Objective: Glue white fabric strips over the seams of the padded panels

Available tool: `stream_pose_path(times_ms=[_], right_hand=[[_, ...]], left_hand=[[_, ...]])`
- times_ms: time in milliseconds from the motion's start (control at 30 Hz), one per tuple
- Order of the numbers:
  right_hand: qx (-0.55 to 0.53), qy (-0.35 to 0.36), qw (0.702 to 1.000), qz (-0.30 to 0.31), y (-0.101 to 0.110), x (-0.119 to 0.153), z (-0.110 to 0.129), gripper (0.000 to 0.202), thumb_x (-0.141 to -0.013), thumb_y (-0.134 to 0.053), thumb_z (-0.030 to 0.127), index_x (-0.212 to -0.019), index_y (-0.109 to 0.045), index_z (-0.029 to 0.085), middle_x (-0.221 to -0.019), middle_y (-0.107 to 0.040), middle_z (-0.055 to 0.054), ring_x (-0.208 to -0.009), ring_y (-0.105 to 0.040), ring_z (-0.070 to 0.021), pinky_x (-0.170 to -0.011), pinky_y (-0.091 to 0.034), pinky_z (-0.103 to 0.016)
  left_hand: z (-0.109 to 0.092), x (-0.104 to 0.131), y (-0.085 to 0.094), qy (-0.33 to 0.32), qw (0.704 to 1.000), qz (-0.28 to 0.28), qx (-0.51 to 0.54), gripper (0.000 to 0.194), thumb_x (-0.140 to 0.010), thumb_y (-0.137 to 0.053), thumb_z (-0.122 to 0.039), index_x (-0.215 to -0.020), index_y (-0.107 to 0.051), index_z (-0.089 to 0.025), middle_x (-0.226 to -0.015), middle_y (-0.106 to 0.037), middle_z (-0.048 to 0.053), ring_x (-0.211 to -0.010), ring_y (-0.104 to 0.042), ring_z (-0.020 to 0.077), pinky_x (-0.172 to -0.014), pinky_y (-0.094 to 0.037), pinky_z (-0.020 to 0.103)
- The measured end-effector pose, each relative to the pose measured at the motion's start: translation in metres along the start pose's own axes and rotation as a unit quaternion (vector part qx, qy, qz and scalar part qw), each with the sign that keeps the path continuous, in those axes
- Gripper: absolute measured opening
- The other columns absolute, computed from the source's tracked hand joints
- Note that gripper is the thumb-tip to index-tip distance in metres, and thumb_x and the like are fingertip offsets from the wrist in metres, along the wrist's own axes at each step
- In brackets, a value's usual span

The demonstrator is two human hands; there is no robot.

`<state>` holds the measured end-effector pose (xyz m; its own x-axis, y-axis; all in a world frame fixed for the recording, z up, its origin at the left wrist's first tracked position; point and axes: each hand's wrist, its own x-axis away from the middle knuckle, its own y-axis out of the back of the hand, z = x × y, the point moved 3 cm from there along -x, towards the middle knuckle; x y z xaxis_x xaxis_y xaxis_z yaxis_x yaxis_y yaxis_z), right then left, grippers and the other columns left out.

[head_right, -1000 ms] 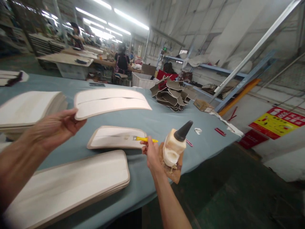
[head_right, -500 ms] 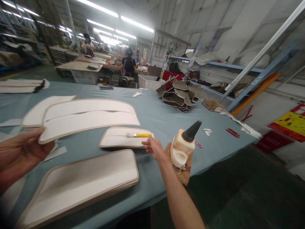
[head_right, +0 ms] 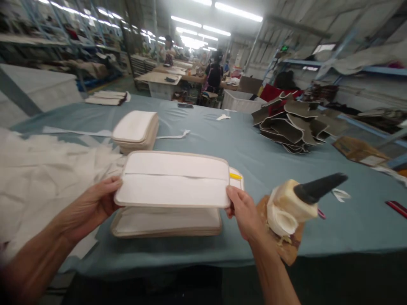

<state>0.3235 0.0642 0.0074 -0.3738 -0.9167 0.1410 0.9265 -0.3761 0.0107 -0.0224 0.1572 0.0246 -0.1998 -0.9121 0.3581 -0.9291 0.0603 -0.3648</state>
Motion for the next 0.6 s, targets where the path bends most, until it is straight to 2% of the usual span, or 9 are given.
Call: stream_pose_path(times_ms=[100, 167, 267, 333, 400, 500, 600], right_hand=[[0.145, -0.012, 0.989, -0.006, 0.003, 0.017, -0.02, 0.06, -0.077, -0.072, 0.079, -0.064, -0.059, 0.021, -0.047, -0.042, 0.005, -0.047, -0.039, -0.0115, -0.044, -0.034, -0.023], [0.223, 0.009, 0.974, -0.023, 0.004, 0.024, -0.03, 0.056, -0.08, -0.066, 0.076, -0.073, -0.07, 0.021, -0.051, -0.052, 0.001, -0.056, -0.053, -0.0179, -0.053, -0.044, -0.027], [0.312, 0.028, 0.947, -0.063, 0.004, 0.028, -0.042, 0.065, -0.082, -0.057, 0.076, -0.097, -0.081, 0.018, -0.074, -0.074, -0.007, -0.077, -0.069, -0.0287, -0.07, -0.055, -0.035], [0.352, 0.013, 0.932, -0.082, 0.004, 0.028, -0.05, 0.074, -0.081, -0.053, 0.077, -0.108, -0.082, 0.015, -0.09, -0.081, -0.012, -0.083, -0.073, -0.0321, -0.073, -0.056, -0.038], [0.378, 0.002, 0.922, -0.086, 0.004, 0.028, -0.055, 0.079, -0.08, -0.051, 0.079, -0.114, -0.082, 0.014, -0.097, -0.082, -0.015, -0.086, -0.075, -0.034, -0.073, -0.057, -0.039], [0.408, -0.011, 0.909, -0.078, 0.006, 0.029, -0.059, 0.083, -0.079, -0.049, 0.08, -0.12, -0.081, 0.015, -0.09, -0.082, -0.014, -0.087, -0.076, -0.0352, -0.073, -0.056, -0.04], [0.436, -0.026, 0.896, -0.085, 0.014, 0.029, -0.063, 0.086, -0.08, -0.047, 0.082, -0.125, -0.079, 0.016, -0.082, -0.08, -0.013, -0.086, -0.076, -0.0361, -0.072, -0.056, -0.041]], left_hand=[[0.015, 0.017, 0.021, 0.002, 0.998, -0.046, -0.053, 0.047, -0.055, -0.097, -0.042, -0.082, -0.07, -0.015, -0.065, -0.065, -0.004, -0.056, -0.056, 0.0096, -0.049, -0.052, 0.018], [0.025, 0.026, 0.03, 0.0, 0.993, -0.071, -0.091, 0.048, -0.057, -0.095, -0.048, -0.083, -0.071, -0.016, -0.061, -0.063, -0.004, -0.054, -0.053, 0.0097, -0.047, -0.045, 0.018], [0.035, 0.033, 0.039, -0.031, 0.975, -0.094, -0.197, 0.046, -0.066, -0.084, -0.06, -0.083, -0.071, -0.018, -0.063, -0.066, -0.002, -0.057, -0.055, 0.0132, -0.05, -0.041, 0.022], [0.04, 0.032, 0.043, -0.055, 0.955, -0.104, -0.271, 0.047, -0.071, -0.074, -0.065, -0.083, -0.071, -0.02, -0.07, -0.07, 0.001, -0.065, -0.06, 0.0178, -0.057, -0.045, 0.026], [0.045, 0.029, 0.048, -0.067, 0.937, -0.116, -0.324, 0.047, -0.073, -0.067, -0.066, -0.083, -0.071, -0.021, -0.073, -0.072, 0.003, -0.07, -0.063, 0.0211, -0.063, -0.047, 0.03], [0.053, 0.025, 0.053, -0.067, 0.911, -0.128, -0.386, 0.046, -0.077, -0.061, -0.066, -0.087, -0.072, -0.022, -0.073, -0.07, 0.002, -0.071, -0.063, 0.0223, -0.065, -0.046, 0.032], [0.059, 0.023, 0.055, -0.06, 0.901, -0.123, -0.411, 0.048, -0.083, -0.056, -0.067, -0.091, -0.072, -0.023, -0.071, -0.067, 0.001, -0.07, -0.063, 0.0223, -0.065, -0.045, 0.033]])
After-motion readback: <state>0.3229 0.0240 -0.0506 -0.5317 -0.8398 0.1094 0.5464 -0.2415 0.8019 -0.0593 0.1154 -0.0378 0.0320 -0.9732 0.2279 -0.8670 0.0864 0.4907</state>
